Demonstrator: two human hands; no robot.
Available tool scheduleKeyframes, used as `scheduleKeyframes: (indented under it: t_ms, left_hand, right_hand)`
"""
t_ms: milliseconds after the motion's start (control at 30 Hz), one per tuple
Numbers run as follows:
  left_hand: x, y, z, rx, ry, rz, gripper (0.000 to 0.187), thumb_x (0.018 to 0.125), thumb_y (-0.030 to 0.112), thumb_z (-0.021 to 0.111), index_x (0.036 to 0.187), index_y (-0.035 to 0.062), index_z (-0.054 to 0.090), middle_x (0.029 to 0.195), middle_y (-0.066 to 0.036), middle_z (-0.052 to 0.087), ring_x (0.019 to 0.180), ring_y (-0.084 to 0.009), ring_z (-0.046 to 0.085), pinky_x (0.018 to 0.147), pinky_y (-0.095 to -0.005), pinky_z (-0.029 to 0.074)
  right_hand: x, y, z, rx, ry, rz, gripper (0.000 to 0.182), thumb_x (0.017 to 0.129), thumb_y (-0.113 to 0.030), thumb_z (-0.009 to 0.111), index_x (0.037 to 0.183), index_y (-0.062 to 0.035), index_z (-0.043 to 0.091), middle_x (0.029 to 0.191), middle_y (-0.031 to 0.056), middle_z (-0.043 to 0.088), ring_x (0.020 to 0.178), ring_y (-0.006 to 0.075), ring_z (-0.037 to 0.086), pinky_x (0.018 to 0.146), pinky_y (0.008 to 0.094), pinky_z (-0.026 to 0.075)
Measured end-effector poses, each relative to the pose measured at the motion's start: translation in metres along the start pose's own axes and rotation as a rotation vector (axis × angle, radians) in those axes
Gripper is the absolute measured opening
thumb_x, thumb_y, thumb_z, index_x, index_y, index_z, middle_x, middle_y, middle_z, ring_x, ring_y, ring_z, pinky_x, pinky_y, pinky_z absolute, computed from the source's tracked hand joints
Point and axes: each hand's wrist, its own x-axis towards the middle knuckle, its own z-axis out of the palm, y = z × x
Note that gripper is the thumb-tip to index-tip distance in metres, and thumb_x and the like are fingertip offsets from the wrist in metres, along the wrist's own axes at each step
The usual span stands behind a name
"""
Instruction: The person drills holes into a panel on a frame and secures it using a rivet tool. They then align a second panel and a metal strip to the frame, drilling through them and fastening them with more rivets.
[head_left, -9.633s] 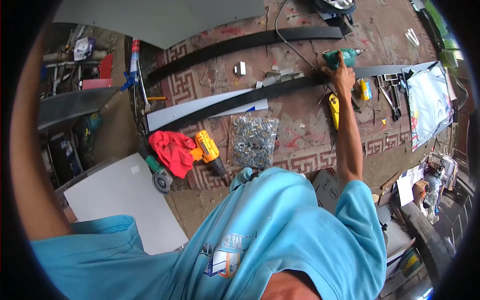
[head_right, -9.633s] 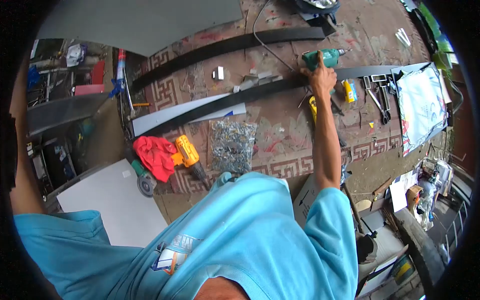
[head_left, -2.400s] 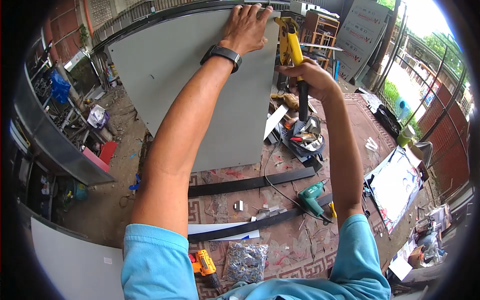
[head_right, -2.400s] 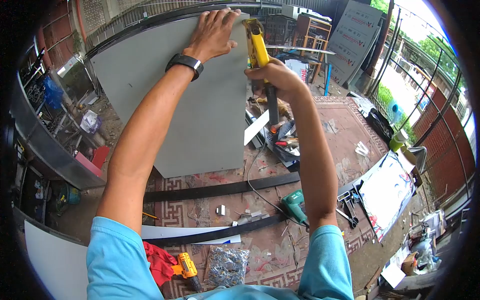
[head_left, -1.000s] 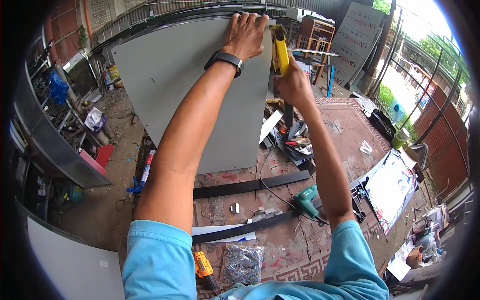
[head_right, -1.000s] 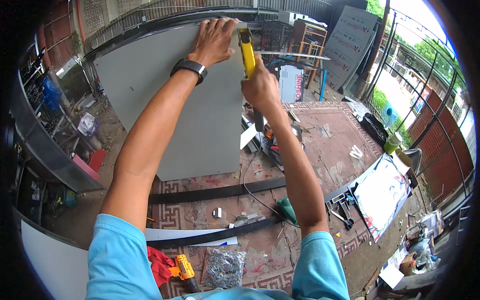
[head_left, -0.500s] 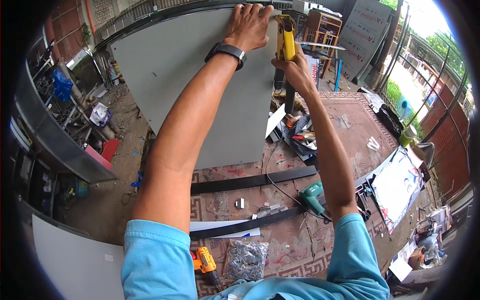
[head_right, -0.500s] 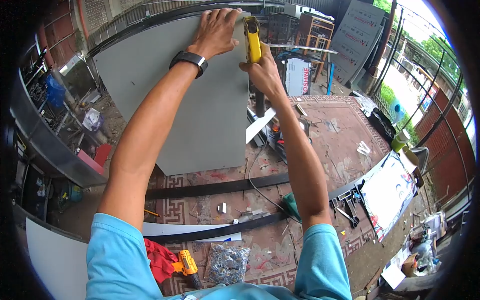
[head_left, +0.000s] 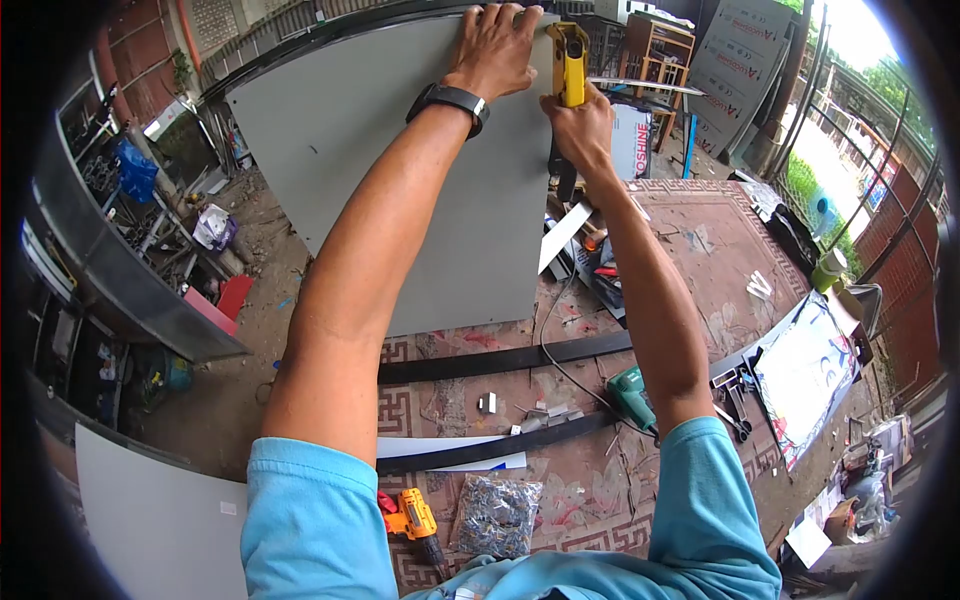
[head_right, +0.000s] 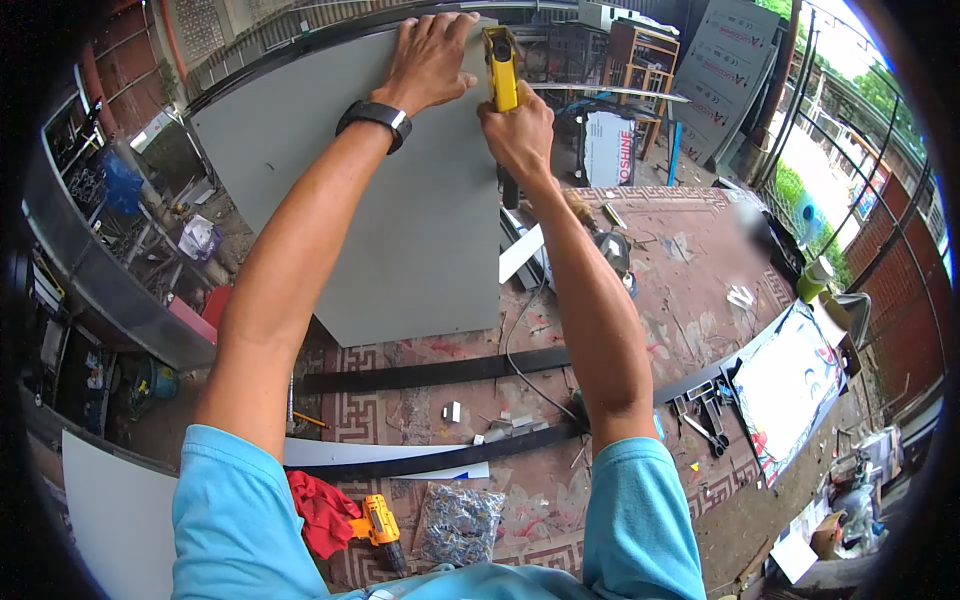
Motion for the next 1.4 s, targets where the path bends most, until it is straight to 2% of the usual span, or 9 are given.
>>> scheduleKeyframes:
  t_ms: [300,433,533,667,967,1033,1200,1367,1400]
  left_hand:
    - [-0.022,0.026,0.001,-0.098,0.177,-0.026,0.073,0.066,0.011,0.07,0.131,0.0027,0.037,0.136,-0.02,0.037,0.125,-0.0369,0.034,0.105,-0.0522,0.024]
    - [-0.162,0.117,0.078,-1.18,-0.118,-0.386,0.11,0.057,0.024,0.074,0.14,-0.0078,0.009,0.143,-0.03,0.018,0.134,-0.042,0.018,0.112,-0.044,0.014]
    - [-0.12,0.132,-0.001,-1.204,-0.071,-0.621,0.081,0.059,0.023,0.078,0.124,-0.0041,0.037,0.119,-0.022,0.051,0.108,-0.0319,0.052,0.088,-0.0405,0.043]
    - [-0.095,0.138,0.03,-1.268,-0.115,-0.855,0.039,0.065,0.018,0.072,0.094,-0.0019,0.053,0.079,-0.017,0.059,0.077,-0.0319,0.059,0.07,-0.0395,0.047]
    - [-0.182,0.2,0.009,-0.948,0.04,-0.24,0.065,0.072,0.036,0.07,0.119,-0.0023,0.046,0.09,-0.022,0.059,0.082,-0.041,0.059,0.075,-0.0454,0.048]
    - [-0.254,0.252,-0.03,-1.023,-0.544,-0.331,0.091,0.07,0.049,0.071,0.132,-0.0015,0.027,0.098,-0.025,0.059,0.091,-0.0433,0.059,0.074,-0.0471,0.049]
    - [-0.391,0.398,-0.122,-1.556,-0.933,-0.403,0.087,0.072,0.052,0.07,0.129,-0.001,0.03,0.105,-0.024,0.058,0.096,-0.0436,0.058,0.079,-0.0444,0.049]
    - [-0.483,0.456,-0.208,-1.585,-1.171,-0.521,0.073,0.073,0.047,0.07,0.125,0.0025,0.045,0.114,-0.022,0.058,0.105,-0.0343,0.057,0.087,-0.0394,0.047]
    - [-0.483,0.435,-0.211,-1.625,-1.262,-0.588,0.068,0.073,0.045,0.07,0.123,0.0028,0.049,0.113,-0.022,0.058,0.104,-0.033,0.058,0.087,-0.0385,0.047]
  right_hand:
    - [-0.006,-0.008,-0.002,-0.132,0.07,-0.012,0.03,0.071,-0.023,0.059,0.092,-0.0019,0.057,0.086,0.0263,0.061,0.087,0.0445,0.057,0.077,0.0471,0.046]
    - [-0.009,-0.009,-0.001,0.013,0.051,-0.067,0.027,0.071,-0.017,0.056,0.093,-0.0007,0.056,0.087,0.0266,0.061,0.086,0.0443,0.057,0.075,0.0452,0.046]
    - [-0.003,-0.002,0.001,0.026,0.076,-0.173,0.025,0.072,-0.011,0.056,0.093,0.0008,0.056,0.082,0.0249,0.061,0.08,0.0422,0.059,0.072,0.0422,0.046]
    - [-0.002,-0.004,0.002,0.011,0.064,-0.08,0.021,0.072,-0.012,0.06,0.086,0.002,0.056,0.074,0.0207,0.061,0.07,0.0351,0.061,0.067,0.0405,0.047]
    - [-0.113,0.045,-0.06,-0.025,0.081,0.022,0.024,0.078,-0.02,0.064,0.08,0.002,0.055,0.066,0.0112,0.057,0.061,0.0217,0.055,0.058,0.0352,0.043]
    - [-0.194,0.053,-0.107,0.119,-0.091,0.291,0.023,0.078,-0.019,0.064,0.081,0.0018,0.056,0.068,0.0074,0.057,0.065,0.0132,0.055,0.057,0.0304,0.043]
    - [-0.353,0.067,-0.216,-0.345,-0.722,0.48,0.041,0.073,-0.018,0.073,0.105,-0.0009,0.054,0.076,0.007,0.062,0.065,0.0163,0.06,0.053,0.0308,0.047]
    - [-0.446,0.035,-0.313,-0.557,-0.748,0.972,0.063,0.066,-0.009,0.072,0.124,-0.0078,0.047,0.076,0.0128,0.062,0.064,0.0206,0.062,0.048,0.0331,0.047]
    - [-0.489,0.057,-0.334,-0.814,-0.719,0.668,0.07,0.066,-0.02,0.073,0.128,-0.0115,0.043,0.084,0.0229,0.064,0.078,0.0344,0.064,0.065,0.0407,0.05]
